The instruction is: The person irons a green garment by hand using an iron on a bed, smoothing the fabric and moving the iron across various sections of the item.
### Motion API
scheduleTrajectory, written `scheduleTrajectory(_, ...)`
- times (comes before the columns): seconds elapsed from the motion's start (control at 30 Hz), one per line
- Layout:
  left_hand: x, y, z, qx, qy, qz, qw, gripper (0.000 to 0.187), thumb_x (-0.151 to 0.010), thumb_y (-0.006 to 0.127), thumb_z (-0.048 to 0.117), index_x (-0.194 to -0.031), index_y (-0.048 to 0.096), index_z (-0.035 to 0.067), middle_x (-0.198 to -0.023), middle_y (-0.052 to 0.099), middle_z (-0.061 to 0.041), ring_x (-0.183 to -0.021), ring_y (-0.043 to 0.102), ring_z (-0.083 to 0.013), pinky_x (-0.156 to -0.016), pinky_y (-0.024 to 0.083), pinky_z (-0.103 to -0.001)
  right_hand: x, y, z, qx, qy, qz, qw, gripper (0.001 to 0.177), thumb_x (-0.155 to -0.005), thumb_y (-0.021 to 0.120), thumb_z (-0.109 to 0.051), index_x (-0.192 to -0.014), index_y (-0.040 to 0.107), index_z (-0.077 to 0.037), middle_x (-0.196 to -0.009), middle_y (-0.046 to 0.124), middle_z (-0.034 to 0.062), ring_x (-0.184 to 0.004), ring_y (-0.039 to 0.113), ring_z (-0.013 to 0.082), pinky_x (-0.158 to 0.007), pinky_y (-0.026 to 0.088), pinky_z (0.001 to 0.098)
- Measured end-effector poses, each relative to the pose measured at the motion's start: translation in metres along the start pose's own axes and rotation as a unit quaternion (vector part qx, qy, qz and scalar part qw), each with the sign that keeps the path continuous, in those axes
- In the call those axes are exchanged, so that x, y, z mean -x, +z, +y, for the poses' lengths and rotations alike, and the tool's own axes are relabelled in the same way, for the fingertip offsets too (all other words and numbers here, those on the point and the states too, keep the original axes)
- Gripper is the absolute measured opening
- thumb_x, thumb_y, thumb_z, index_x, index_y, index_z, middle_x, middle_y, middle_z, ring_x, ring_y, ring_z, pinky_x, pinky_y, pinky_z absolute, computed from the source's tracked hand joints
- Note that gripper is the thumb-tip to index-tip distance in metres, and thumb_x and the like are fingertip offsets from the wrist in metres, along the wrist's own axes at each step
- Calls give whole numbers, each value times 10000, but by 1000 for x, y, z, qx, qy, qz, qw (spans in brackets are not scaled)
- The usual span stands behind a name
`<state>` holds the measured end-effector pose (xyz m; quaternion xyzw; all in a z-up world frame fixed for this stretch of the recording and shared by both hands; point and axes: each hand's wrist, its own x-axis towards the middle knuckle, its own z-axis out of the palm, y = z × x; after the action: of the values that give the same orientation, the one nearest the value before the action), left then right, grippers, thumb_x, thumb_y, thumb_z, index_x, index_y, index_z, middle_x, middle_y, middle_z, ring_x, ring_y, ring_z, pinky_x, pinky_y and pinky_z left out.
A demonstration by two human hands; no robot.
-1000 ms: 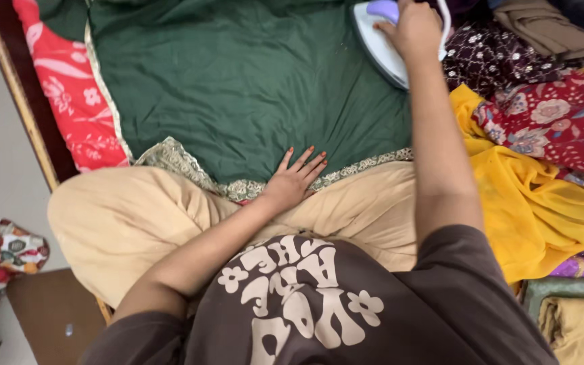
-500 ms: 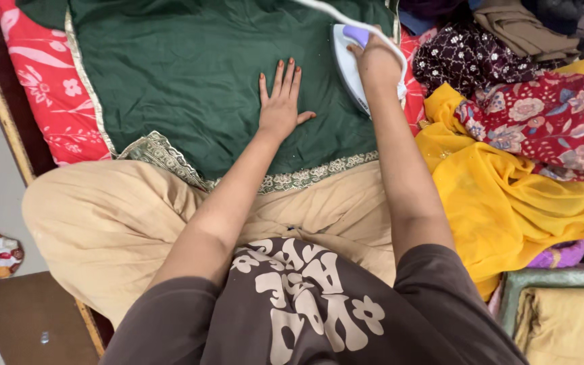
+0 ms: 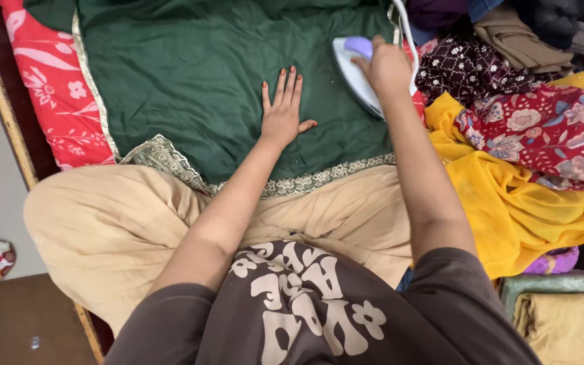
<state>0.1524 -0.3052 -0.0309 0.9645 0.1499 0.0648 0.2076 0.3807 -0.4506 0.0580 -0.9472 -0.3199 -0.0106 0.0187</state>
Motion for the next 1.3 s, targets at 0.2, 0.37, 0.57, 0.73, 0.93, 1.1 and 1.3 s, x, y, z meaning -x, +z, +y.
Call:
scheduleTrajectory(0.2,1,3,-1,5,2,0,1000,1277,-701,793,704,-1630,237,29,-1715,140,-119,-1593,101,-281,-1248,86,-660,-4,4,26,-38,-105,-111,988,544,-878,868,-464,-1091,665,-7,-898,714,242,-818,693,416,-728,540,514)
scheduleTrajectory(0.37,-2,-6,-2,10,6,0,1000,1268,-693,806,689,-1628,239,46,-1715,143,-127,-1592,101,-282,-1239,92,-651,-21,28,18,-53,31,50,997,566,-829,860,-445,-1172,681,-33,-996,732,197,-854,692,414,-733,539,497)
scheduleTrajectory(0.57,-6,-21,6,67,11,24,997,899,-823,787,480,-1525,404,71,-1619,344,-97,-1539,254,-280,-1229,182,-608,34,-14,34,-14,0,-72,997,546,-874,836,-485,-1118,675,-24,-899,712,247,-829,693,433,-721,541,532)
scheduleTrajectory(0.73,-57,0,19,143,96,105,979,488,-997,672,204,-1452,539,89,-1495,515,-44,-1423,443,-262,-1172,383,-493,59,-25,33,12,32,-81,996,581,-876,821,-548,-1062,670,-19,-826,719,238,-763,704,427,-687,548,525)
scheduleTrajectory(0.93,-114,27,22,56,39,75,995,332,-947,636,197,-1270,639,117,-1237,575,-47,-1190,533,-273,-934,446,-507,56,-18,28,-58,27,-7,998,494,-837,839,-466,-1009,683,-29,-825,727,204,-747,711,406,-631,549,503)
scheduleTrajectory(1.1,-140,36,19,47,-36,23,998,149,-958,606,183,-1094,664,206,-1199,570,-50,-1176,518,-320,-843,448,-635,60,-22,22,-69,26,6,997,485,-823,874,-415,-1019,676,-19,-803,719,208,-743,702,415,-682,555,492)
scheduleTrajectory(1.3,-160,17,20,56,-75,-156,983,217,-878,584,162,-1044,679,266,-1279,496,-100,-1228,440,-369,-902,409,-659,59,-22,24,-71,6,52,996,479,-808,879,-402,-975,662,-9,-830,723,201,-738,709,404,-632,557,474)
